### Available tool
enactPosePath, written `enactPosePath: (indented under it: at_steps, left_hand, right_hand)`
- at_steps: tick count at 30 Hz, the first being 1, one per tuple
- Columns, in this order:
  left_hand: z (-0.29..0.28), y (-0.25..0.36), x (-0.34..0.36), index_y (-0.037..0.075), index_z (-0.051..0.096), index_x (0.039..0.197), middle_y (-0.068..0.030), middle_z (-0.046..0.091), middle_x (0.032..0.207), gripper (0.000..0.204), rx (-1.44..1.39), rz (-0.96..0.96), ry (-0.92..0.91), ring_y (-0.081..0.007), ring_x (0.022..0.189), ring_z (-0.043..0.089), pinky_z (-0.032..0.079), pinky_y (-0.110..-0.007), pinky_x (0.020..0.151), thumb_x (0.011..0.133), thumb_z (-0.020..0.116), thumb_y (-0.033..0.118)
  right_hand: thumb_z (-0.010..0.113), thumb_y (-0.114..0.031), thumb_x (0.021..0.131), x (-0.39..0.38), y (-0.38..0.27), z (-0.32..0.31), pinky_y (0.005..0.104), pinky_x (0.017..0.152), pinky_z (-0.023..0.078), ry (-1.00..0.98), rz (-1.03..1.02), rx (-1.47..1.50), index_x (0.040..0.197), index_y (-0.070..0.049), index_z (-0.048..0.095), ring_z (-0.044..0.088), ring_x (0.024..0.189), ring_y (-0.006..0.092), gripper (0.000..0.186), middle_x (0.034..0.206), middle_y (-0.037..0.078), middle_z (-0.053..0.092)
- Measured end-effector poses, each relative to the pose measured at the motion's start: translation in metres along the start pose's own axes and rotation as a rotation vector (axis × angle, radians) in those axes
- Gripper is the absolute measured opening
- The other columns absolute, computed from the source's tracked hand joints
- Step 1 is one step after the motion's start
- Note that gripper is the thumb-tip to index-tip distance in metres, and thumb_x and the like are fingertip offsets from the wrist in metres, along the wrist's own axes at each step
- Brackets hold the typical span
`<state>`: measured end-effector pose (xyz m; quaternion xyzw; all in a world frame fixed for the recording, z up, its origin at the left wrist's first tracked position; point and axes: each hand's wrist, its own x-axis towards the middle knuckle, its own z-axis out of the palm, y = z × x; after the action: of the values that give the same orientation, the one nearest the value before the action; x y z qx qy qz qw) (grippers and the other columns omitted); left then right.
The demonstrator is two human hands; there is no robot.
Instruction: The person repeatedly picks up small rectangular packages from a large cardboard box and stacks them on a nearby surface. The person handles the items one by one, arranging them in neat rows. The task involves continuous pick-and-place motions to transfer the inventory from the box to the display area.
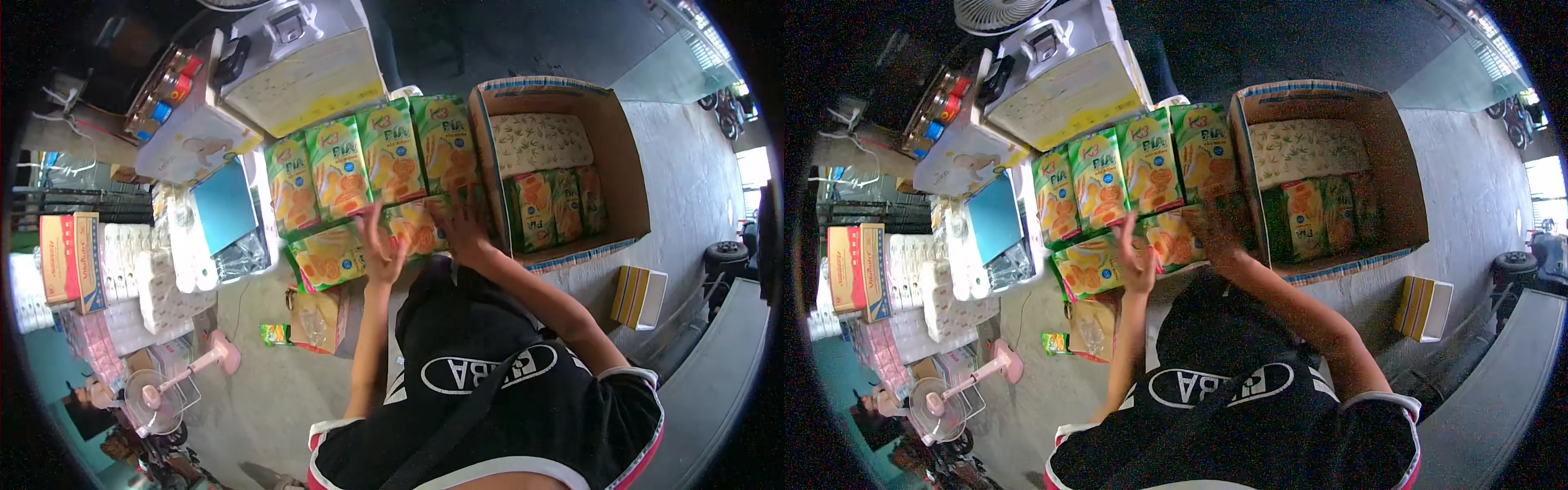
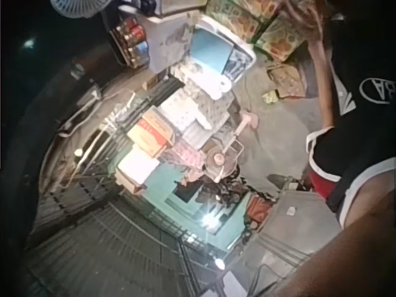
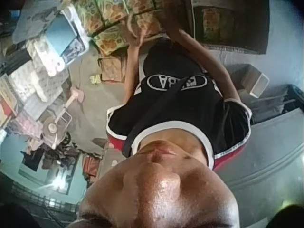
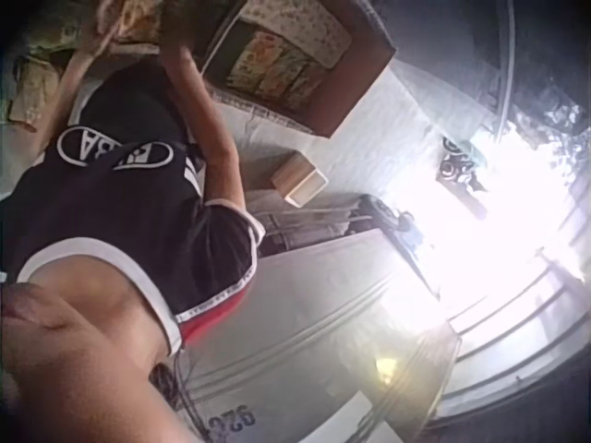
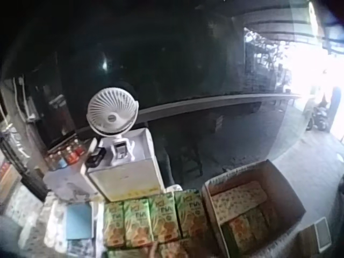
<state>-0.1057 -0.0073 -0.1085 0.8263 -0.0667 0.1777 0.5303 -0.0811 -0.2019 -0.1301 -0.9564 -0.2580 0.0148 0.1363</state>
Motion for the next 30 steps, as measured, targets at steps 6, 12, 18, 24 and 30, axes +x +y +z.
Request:
enactPosePath:
  at_steps: [6, 12, 18, 24, 30]
  left_hand:
    - [-0.054, -0.015, -0.012, 0.003, 0.028, 0.132, -0.0179, 0.025, 0.138, 0.056, 0.868, -0.272, 0.44, -0.0328, 0.129, 0.021, 0.012, -0.054, 0.101, 0.086, 0.047, 0.028]
    - [-0.055, -0.043, -0.021, 0.01, 0.021, 0.137, -0.0206, 0.016, 0.141, 0.059, 1.255, -0.384, 0.203, -0.0358, 0.128, 0.02, 0.013, -0.053, 0.102, 0.087, 0.036, 0.039]
    - [-0.066, -0.057, -0.016, 0.017, 0.02, 0.138, -0.0169, 0.015, 0.142, 0.057, 1.124, -0.35, 0.194, -0.0336, 0.129, 0.019, 0.009, -0.053, 0.104, 0.088, 0.032, 0.042]
    - [-0.067, -0.06, -0.018, 0.02, 0.018, 0.139, -0.0144, 0.016, 0.142, 0.057, 1.184, -0.342, 0.205, -0.03, 0.13, 0.021, 0.008, -0.051, 0.104, 0.088, 0.031, 0.044]
    - [-0.065, -0.061, -0.016, 0.016, 0.021, 0.138, -0.0171, 0.016, 0.142, 0.061, 1.177, -0.276, 0.246, -0.0335, 0.129, 0.02, 0.008, -0.056, 0.102, 0.085, 0.04, 0.041]
  right_hand:
    - [0.077, -0.016, 0.05, 0.001, -0.035, -0.024, 0.0556, 0.101, 0.021, -0.057, -0.067, 0.283, 0.138, -0.022, 0.017, 0.002, 0.128, 0.0467, 0.107, 0.141, 0.022, -0.004]
    - [0.066, -0.044, 0.062, 0.009, -0.058, -0.005, 0.062, 0.097, 0.009, -0.162, -0.173, 0.038, 0.138, -0.023, 0.017, 0.006, 0.132, 0.0347, 0.093, 0.144, 0.016, 0.005]
    - [0.06, -0.043, 0.065, 0.004, -0.065, 0.01, 0.0631, 0.098, 0.007, -0.063, -0.17, -0.24, 0.138, -0.022, 0.018, 0.006, 0.132, 0.0355, 0.087, 0.144, 0.016, 0.007]
    - [0.063, -0.025, 0.068, 0.003, -0.056, -0.02, 0.0552, 0.1, 0.017, -0.106, -0.207, 0.211, 0.136, -0.014, 0.023, 0.013, 0.131, 0.0356, 0.08, 0.141, 0.015, 0.016]
    - [0.063, -0.011, 0.067, -0.022, -0.031, -0.046, 0.0411, 0.09, 0.037, 0.152, -0.188, 0.477, 0.106, -0.006, 0.053, 0.047, 0.106, 0.0279, 0.04, 0.109, 0.013, 0.052]
